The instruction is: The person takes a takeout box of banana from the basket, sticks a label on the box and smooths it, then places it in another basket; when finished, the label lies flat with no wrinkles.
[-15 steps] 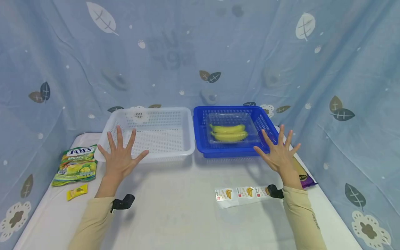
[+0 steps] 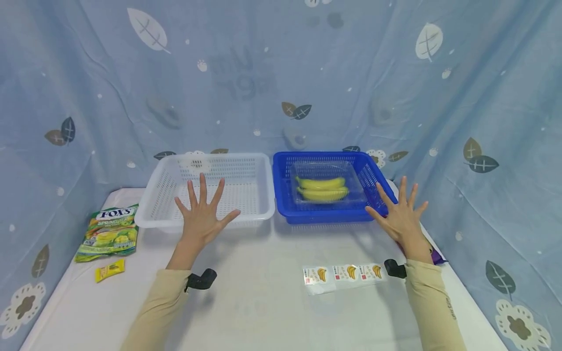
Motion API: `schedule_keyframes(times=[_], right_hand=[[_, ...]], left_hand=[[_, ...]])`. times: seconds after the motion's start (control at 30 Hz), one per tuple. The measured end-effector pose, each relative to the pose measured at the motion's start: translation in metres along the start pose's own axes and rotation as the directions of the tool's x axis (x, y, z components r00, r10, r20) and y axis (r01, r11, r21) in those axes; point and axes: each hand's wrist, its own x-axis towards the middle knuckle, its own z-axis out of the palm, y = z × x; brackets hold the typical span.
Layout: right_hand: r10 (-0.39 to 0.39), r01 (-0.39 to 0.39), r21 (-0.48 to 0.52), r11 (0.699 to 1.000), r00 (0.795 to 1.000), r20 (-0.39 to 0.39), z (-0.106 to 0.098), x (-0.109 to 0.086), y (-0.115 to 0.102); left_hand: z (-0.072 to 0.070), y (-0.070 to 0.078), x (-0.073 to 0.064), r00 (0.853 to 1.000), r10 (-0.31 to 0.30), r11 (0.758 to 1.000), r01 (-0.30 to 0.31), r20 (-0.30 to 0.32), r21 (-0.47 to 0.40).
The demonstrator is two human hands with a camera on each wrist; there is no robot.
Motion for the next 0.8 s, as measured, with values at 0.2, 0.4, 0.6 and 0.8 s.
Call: schedule_keyframes(times=[0.2,0.4,0.6,0.8], right_hand=[[-0.024,0.024,0.013,1.000,0.999,0.035,0.004,0.004,0.015],[-0.062,0.050,0.110,0.993,0.992,0.113,0.003,0.012,0.027],[-0.066,0.023,0.207,0.978,0.978,0.200,0.002,0.021,0.031],[-0.067,0.010,0.225,0.974,0.967,0.247,0.002,0.027,0.034]], left_hand=[[0.012,0.032,0.017,0.998,0.031,1.000,-0.031,0.048,0.004],[0.022,0.065,0.036,0.988,0.075,0.992,-0.061,0.132,-0.106],[0.026,0.090,0.050,0.982,0.117,0.961,-0.074,0.150,-0.265],[0.032,0.105,0.064,0.975,0.110,0.926,-0.029,0.196,-0.377]])
